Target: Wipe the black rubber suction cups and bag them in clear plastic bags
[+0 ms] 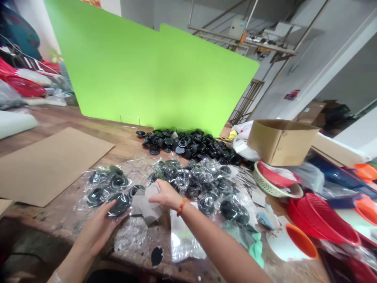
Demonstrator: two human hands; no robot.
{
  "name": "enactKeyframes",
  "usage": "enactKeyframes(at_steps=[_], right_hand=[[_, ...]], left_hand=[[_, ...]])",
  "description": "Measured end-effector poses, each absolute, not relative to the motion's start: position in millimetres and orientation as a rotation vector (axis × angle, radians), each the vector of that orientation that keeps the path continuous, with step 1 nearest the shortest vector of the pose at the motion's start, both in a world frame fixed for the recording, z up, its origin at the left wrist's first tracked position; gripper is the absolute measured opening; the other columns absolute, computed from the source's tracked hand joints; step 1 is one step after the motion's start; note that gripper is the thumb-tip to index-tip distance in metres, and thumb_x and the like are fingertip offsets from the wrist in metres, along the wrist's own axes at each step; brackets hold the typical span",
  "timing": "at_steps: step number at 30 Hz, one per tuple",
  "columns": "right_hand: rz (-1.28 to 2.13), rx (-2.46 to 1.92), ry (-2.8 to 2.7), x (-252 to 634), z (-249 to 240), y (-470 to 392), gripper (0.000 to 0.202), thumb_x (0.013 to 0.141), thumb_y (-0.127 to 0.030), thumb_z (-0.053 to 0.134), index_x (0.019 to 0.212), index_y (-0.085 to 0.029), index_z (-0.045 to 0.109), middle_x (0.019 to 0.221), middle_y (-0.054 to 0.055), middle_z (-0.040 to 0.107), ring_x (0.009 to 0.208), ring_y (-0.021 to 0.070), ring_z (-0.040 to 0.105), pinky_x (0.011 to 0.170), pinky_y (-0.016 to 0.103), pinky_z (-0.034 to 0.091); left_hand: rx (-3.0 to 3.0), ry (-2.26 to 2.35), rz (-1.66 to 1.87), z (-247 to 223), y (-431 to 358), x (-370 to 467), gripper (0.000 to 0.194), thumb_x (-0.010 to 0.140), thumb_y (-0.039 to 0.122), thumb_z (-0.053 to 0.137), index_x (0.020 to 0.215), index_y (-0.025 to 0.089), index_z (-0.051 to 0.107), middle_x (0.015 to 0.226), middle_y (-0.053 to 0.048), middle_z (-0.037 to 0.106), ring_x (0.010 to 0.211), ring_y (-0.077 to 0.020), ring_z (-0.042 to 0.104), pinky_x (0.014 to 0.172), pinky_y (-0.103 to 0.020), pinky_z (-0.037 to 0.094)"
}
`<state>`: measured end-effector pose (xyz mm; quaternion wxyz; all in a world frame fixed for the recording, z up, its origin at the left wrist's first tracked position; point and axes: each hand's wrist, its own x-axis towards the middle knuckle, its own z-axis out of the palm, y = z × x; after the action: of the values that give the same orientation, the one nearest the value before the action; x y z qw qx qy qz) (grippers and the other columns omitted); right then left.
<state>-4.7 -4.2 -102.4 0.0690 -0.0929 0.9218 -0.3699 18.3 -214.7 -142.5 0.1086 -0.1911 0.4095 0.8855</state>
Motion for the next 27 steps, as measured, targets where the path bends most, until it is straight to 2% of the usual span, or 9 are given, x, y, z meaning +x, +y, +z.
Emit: enactKeyframes(at_steps=[3, 5, 7, 11, 16, 19, 24, 27], right_hand=[[-1.053, -0.259, 2.913, -13.3, -123.2, -20.6, 0.020, 0.067, -0.014, 0.065, 0.082, -0.016, 0.052, 0.082, 0.001, 0.056, 0.077, 0.0176, 0.053, 0.075, 0.032, 0.046], [-1.026, -0.265, 2.992, -10.0, -126.8, -25.4, 0.025, 0.070, -0.010, 0.061, 0.093, -0.016, 0.053, 0.096, 0.006, 0.055, 0.093, 0.0222, 0.051, 0.088, 0.039, 0.042], [-0.992, -0.265, 3.079, -3.4, -128.1, -26.7, 0.035, 0.072, -0.008, 0.059, 0.105, -0.016, 0.051, 0.108, 0.010, 0.050, 0.105, 0.0254, 0.046, 0.094, 0.042, 0.039], [-1.047, -0.280, 3.203, 7.9, -134.5, -22.5, 0.054, 0.071, -0.003, 0.058, 0.121, -0.017, 0.044, 0.115, 0.012, 0.044, 0.107, 0.0256, 0.046, 0.094, 0.043, 0.042], [-1.238, -0.274, 3.135, 13.7, -138.9, -8.9, 0.039, 0.071, 0.000, 0.050, 0.106, -0.017, 0.055, 0.099, 0.007, 0.054, 0.091, 0.0207, 0.053, 0.085, 0.037, 0.046], [-1.270, -0.251, 3.079, 17.8, -136.6, -0.1, 0.038, 0.072, 0.000, 0.050, 0.104, -0.018, 0.060, 0.091, 0.005, 0.058, 0.083, 0.0186, 0.055, 0.080, 0.033, 0.047], [-1.159, -0.239, 3.159, 31.4, -136.8, 8.8, 0.045, 0.074, 0.003, 0.045, 0.112, -0.017, 0.059, 0.106, 0.010, 0.056, 0.100, 0.0217, 0.055, 0.092, 0.038, 0.045], [-1.199, -0.207, 3.188, 40.6, -135.6, 14.6, 0.052, 0.073, 0.004, 0.043, 0.118, -0.018, 0.056, 0.115, 0.012, 0.052, 0.107, 0.0229, 0.053, 0.093, 0.040, 0.046]], left_hand=[[-0.666, 1.228, 2.593, -140.4, -228.2, 21.1, 0.002, 0.080, 0.017, 0.066, 0.078, 0.016, 0.066, 0.089, -0.004, 0.072, 0.079, -0.0179, 0.067, 0.075, -0.034, 0.060], [-0.738, 1.255, 2.579, -138.6, -233.6, 26.2, 0.003, 0.081, 0.019, 0.065, 0.081, 0.016, 0.066, 0.088, -0.004, 0.070, 0.076, -0.0174, 0.067, 0.071, -0.033, 0.060], [-0.789, 1.285, 2.576, -137.0, -235.5, 31.4, 0.005, 0.083, 0.020, 0.063, 0.085, 0.016, 0.065, 0.089, -0.004, 0.070, 0.075, -0.0176, 0.067, 0.069, -0.035, 0.061], [-0.717, 1.315, 2.551, -137.2, -233.2, 37.6, 0.010, 0.085, 0.017, 0.061, 0.095, 0.016, 0.064, 0.098, -0.008, 0.070, 0.085, -0.0215, 0.069, 0.074, -0.041, 0.061], [-0.659, 1.287, 2.483, -147.3, -227.8, 41.0, 0.012, 0.087, 0.016, 0.059, 0.097, 0.013, 0.065, 0.101, -0.012, 0.071, 0.090, -0.0243, 0.069, 0.081, -0.052, 0.059], [-0.668, 1.251, 2.477, -151.8, -225.2, 42.3, 0.010, 0.086, 0.016, 0.061, 0.093, 0.013, 0.066, 0.099, -0.011, 0.072, 0.087, -0.0230, 0.069, 0.083, -0.054, 0.058], [-0.740, 1.350, 2.565, -146.0, -222.9, 41.7, 0.008, 0.086, 0.016, 0.059, 0.086, 0.013, 0.066, 0.093, -0.008, 0.071, 0.078, -0.0193, 0.068, 0.076, -0.049, 0.062], [-0.707, 1.382, 2.591, -139.1, -221.9, 41.8, 0.008, 0.085, 0.016, 0.060, 0.087, 0.014, 0.067, 0.094, -0.007, 0.070, 0.078, -0.0187, 0.067, 0.074, -0.045, 0.063]])
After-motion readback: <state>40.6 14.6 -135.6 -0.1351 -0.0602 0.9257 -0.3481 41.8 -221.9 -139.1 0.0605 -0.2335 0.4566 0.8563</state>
